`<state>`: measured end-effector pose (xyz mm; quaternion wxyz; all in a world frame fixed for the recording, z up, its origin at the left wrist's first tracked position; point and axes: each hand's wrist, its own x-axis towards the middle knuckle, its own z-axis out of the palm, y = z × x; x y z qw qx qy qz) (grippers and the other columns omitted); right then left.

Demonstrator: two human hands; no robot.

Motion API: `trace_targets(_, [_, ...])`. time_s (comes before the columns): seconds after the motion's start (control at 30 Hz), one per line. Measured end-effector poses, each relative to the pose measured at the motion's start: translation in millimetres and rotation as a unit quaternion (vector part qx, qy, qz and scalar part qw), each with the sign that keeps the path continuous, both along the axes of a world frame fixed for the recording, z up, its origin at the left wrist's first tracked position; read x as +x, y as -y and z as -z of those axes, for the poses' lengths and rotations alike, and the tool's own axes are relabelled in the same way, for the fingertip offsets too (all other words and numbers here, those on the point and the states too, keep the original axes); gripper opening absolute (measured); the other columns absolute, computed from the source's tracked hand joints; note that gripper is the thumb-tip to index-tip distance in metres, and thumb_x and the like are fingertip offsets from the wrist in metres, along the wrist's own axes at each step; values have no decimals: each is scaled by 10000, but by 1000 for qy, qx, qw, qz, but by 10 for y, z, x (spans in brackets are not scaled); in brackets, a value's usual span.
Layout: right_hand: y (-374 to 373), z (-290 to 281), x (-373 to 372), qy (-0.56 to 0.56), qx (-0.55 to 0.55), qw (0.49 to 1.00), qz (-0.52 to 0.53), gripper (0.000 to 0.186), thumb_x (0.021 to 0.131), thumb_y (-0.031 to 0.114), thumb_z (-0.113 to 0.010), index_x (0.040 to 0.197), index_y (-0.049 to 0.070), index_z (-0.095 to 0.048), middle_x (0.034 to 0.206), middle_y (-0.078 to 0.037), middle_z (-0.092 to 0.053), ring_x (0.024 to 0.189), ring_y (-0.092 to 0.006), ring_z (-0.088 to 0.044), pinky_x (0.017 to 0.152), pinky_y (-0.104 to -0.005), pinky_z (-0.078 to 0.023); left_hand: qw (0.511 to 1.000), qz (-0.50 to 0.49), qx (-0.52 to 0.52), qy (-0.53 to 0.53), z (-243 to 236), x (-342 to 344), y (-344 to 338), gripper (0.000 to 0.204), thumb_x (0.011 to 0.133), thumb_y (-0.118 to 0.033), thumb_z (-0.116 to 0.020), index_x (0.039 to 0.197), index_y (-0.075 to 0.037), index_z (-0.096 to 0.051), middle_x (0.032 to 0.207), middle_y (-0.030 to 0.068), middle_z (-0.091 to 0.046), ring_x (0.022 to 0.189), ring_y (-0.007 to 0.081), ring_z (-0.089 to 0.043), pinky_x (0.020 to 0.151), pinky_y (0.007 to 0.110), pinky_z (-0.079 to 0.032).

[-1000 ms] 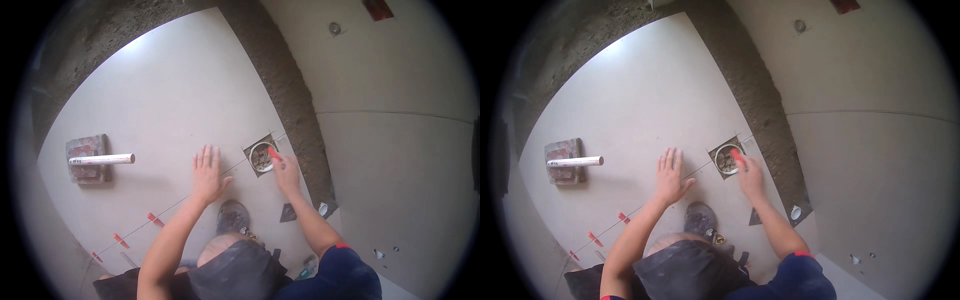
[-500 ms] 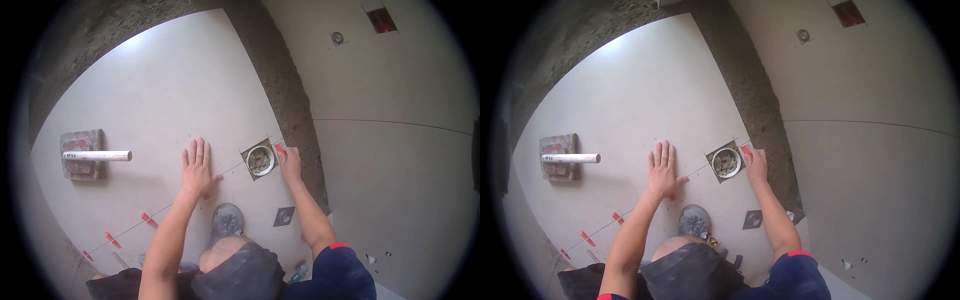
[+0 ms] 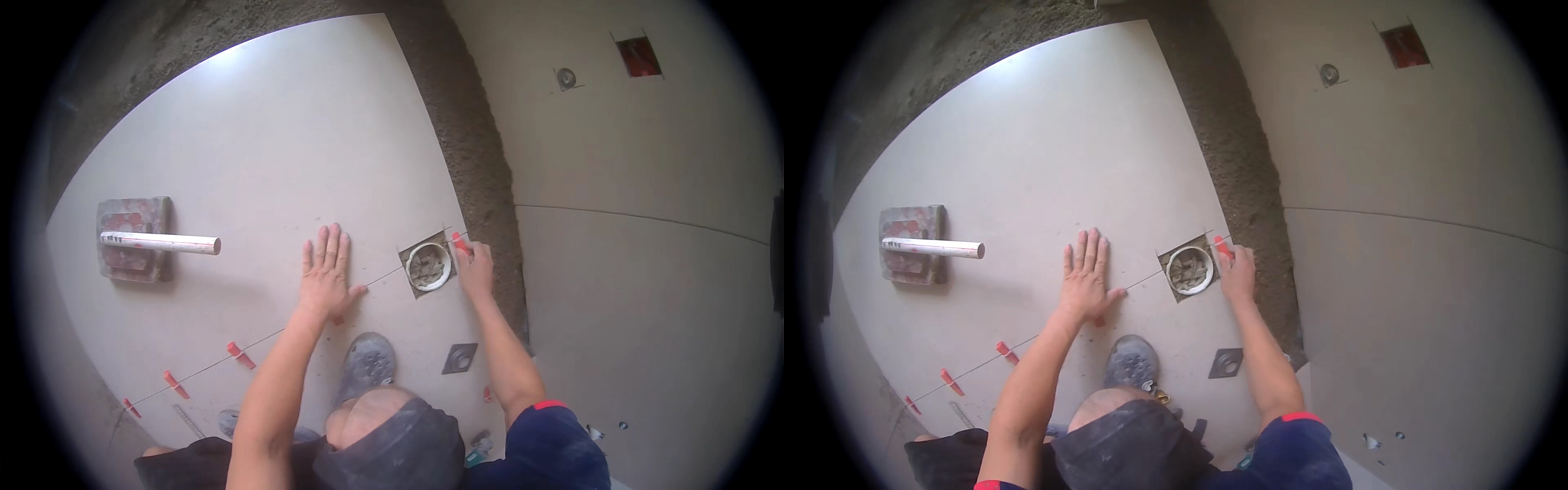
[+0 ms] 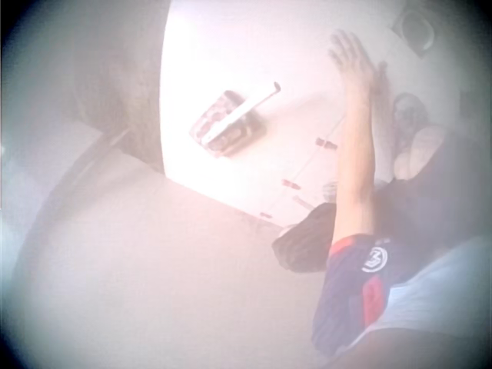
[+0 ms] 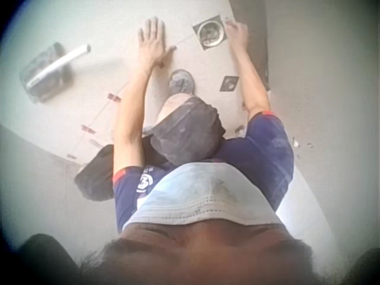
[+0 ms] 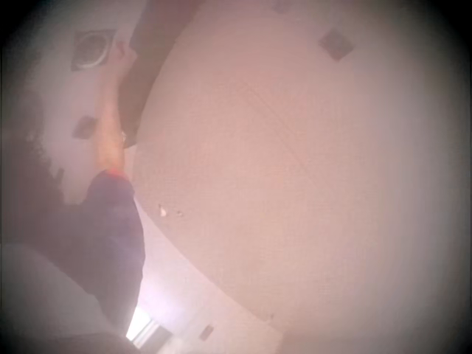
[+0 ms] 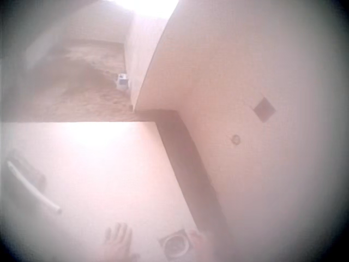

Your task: The person uses a float to press down on tiles, then positions spacers between tiles, and handles a small tile piece next to a drain.

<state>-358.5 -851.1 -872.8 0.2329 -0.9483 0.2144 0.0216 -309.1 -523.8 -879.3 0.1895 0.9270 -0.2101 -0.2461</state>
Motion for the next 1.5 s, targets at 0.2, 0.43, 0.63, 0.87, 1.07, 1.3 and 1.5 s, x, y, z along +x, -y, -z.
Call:
trace_targets(0.2, [-148, 94, -93, 38, 94, 982, 163, 414, 910, 338, -628, 1059, -44, -571, 1019, -215, -577, 1018, -344, -576, 904, -402, -454, 1000, 0, -12, 22, 29, -11, -19, 1068, 789, -554, -648, 1534, -10, -110, 1617, 164, -14, 1497, 312, 43, 1187, 500, 48])
trace_targets(0.43, [94, 128, 218, -259, 174, 915, 256, 952, 886, 761, -303, 1292, -70, -533, 1336, -345, -479, 1331, -397, -415, 1082, -407, -337, 999, 2, -22, 23, 15, 3, 29, 1029, 805, -547, -624, 1531, -7, -133, 1616, 174, -20, 1495, 329, 36, 1183, 512, 51])
trace_targets(0.63, [-222, -53, 467, -242, 114, 932, 247, 988, 886, 770, -280, 1231, -107, -574, 1303, -340, -516, 1298, -402, -460, 1063, -406, -355, 1000, 2, -7, -3, -82, 34, 19, 969, 832, -524, -594, 1534, -25, -152, 1617, 162, -35, 1496, 328, 30, 1184, 517, 53])
trace_targets(0.87, [-359, 3, 516, -250, -29, 933, 258, 828, 968, 595, -253, 1075, -127, -643, 1110, -347, -614, 1133, -465, -564, 990, -500, -418, 1000, 7, -18, -5, -42, 33, -19, 958, 824, -511, -602, 1525, -13, -182, 1612, 183, -50, 1492, 354, 25, 1176, 540, 40])
trace_targets(1.07, [-504, 25, 497, -199, -12, 938, 283, 763, 982, 534, -265, 992, -108, -678, 1043, -343, -634, 1101, -475, -575, 971, -510, -431, 1000, 19, 19, -9, -164, 63, -60, 929, 850, -510, -579, 1533, -32, -168, 1614, 172, -42, 1492, 349, 23, 1178, 547, 24])
trace_targets(1.3, [92, 185, 275, -191, 177, 915, 307, 685, 968, 528, -336, 957, -56, -694, 1026, -304, -655, 1053, -397, -626, 904, -455, -463, 998, 52, 33, -14, -117, 44, 71, 955, 850, -519, -576, 1533, -14, -139, 1611, 193, -16, 1486, 379, 44, 1168, 564, 39])
trace_targets(1.5, [422, 34, 58, -24, 108, 969, 222, 343, 928, 293, -505, 990, -5, -662, 948, -180, -668, 916, -282, -638, 816, -373, -490, 998, 51, 28, -15, -139, 61, 106, 956, 851, -500, -584, 1538, -26, -118, 1610, 197, 5, 1485, 373, 68, 1167, 563, 47])
